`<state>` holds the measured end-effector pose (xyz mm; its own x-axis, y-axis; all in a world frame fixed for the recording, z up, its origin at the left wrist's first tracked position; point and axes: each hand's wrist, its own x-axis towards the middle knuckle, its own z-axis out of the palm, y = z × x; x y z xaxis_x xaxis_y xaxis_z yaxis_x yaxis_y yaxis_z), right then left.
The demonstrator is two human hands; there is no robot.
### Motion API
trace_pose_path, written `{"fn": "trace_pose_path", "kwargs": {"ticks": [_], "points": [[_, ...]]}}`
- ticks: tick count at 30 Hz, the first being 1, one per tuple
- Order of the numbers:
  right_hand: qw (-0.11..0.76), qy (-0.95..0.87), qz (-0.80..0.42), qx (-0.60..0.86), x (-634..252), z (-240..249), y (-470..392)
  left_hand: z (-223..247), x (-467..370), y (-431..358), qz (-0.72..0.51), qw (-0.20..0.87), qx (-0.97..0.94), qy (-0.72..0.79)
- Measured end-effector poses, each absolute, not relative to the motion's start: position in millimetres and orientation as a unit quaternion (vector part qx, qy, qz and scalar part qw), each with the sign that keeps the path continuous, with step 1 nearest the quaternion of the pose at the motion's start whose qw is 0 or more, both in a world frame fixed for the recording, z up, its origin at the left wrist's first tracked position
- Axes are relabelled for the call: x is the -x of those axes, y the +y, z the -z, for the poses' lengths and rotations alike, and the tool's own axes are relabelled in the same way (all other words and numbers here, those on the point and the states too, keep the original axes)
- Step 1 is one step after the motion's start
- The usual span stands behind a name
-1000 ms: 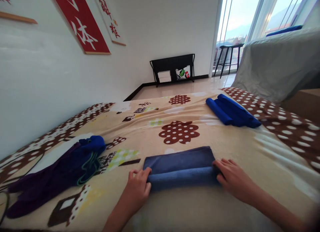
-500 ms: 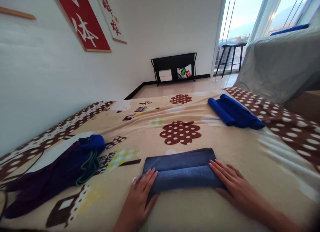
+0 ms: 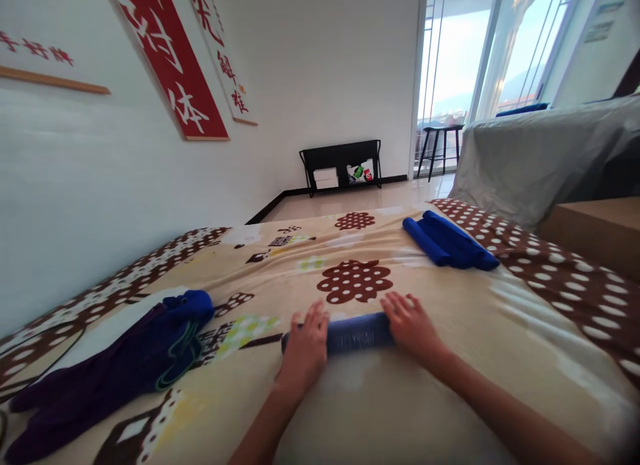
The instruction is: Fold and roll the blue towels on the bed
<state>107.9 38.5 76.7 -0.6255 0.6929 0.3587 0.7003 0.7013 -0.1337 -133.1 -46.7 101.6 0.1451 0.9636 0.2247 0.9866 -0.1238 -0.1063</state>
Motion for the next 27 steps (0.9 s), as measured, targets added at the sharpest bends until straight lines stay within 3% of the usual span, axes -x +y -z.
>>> {"fn": "trace_pose_path", "kwargs": {"ticks": [5, 11, 17, 21, 27], "points": [[0.169, -0.942, -0.049, 0.287, -90.8, -56.8, 22.4, -79.6, 126.3, -43.6, 0.039, 0.056, 0.820, -0.569], [0.153, -0.934, -0.090, 0.311, -156.8, -55.0, 52.1, -65.1, 202.9, -53.9, 0.091, 0.030, 0.801, -0.591], [0.121, -0.941, -0.095, 0.302, -151.3, -80.6, 67.7, -69.3, 218.4, -32.9, 0.118, 0.032, 0.792, -0.598], [0.113, -0.943, -0.077, 0.304, -157.9, -148.7, 69.7, -85.3, 212.9, -33.8, 0.158, 0.003, 0.799, -0.580], [0.164, -0.948, -0.038, 0.272, -166.9, -340.7, 47.4, -98.4, 151.2, -35.6, 0.278, -0.031, 0.750, -0.599]]}}
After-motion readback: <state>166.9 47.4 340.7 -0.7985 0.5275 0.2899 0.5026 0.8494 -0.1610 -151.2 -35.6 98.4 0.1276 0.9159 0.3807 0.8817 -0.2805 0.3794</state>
